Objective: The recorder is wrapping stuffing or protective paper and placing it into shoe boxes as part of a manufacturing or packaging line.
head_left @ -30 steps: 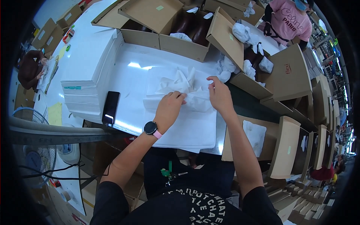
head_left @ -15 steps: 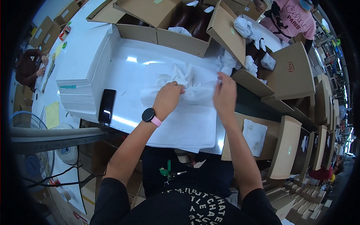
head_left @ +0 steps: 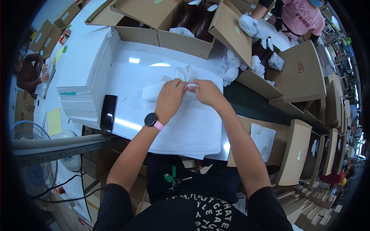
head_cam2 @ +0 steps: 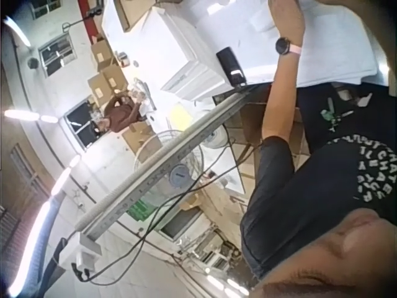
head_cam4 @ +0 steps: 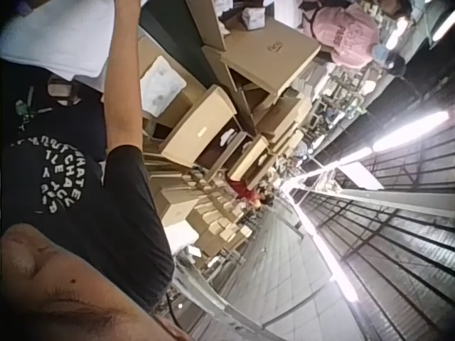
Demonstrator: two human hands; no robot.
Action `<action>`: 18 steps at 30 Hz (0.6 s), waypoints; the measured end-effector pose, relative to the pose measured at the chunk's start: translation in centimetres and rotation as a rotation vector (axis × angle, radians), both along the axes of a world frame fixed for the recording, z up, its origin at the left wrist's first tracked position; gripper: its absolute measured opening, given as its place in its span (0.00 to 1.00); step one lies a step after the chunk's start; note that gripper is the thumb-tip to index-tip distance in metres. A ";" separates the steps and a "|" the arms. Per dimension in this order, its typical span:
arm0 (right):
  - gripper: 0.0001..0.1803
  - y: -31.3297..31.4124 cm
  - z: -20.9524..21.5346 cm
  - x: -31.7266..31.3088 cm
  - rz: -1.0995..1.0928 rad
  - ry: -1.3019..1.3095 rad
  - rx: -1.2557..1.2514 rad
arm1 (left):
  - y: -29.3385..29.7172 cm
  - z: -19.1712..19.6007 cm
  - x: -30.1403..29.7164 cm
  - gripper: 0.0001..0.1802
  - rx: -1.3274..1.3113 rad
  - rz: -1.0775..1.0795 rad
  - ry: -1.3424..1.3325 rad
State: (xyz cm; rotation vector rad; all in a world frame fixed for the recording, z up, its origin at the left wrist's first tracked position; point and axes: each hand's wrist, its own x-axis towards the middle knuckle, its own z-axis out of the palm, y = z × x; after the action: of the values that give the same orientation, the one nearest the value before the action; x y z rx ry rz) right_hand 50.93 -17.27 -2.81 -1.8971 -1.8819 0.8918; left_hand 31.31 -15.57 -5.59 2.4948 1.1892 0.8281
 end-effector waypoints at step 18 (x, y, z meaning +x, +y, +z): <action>0.36 5.7 -1.8 -2.0 0.168 -0.353 0.471 | -2.5 1.1 0.2 0.12 -0.496 0.227 -0.683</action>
State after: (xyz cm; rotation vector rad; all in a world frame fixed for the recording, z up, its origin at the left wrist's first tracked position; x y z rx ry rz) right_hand 48.95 -11.59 -4.57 -1.6956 -2.2302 0.1221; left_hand 31.50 -18.08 -4.45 1.5183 1.2269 1.1435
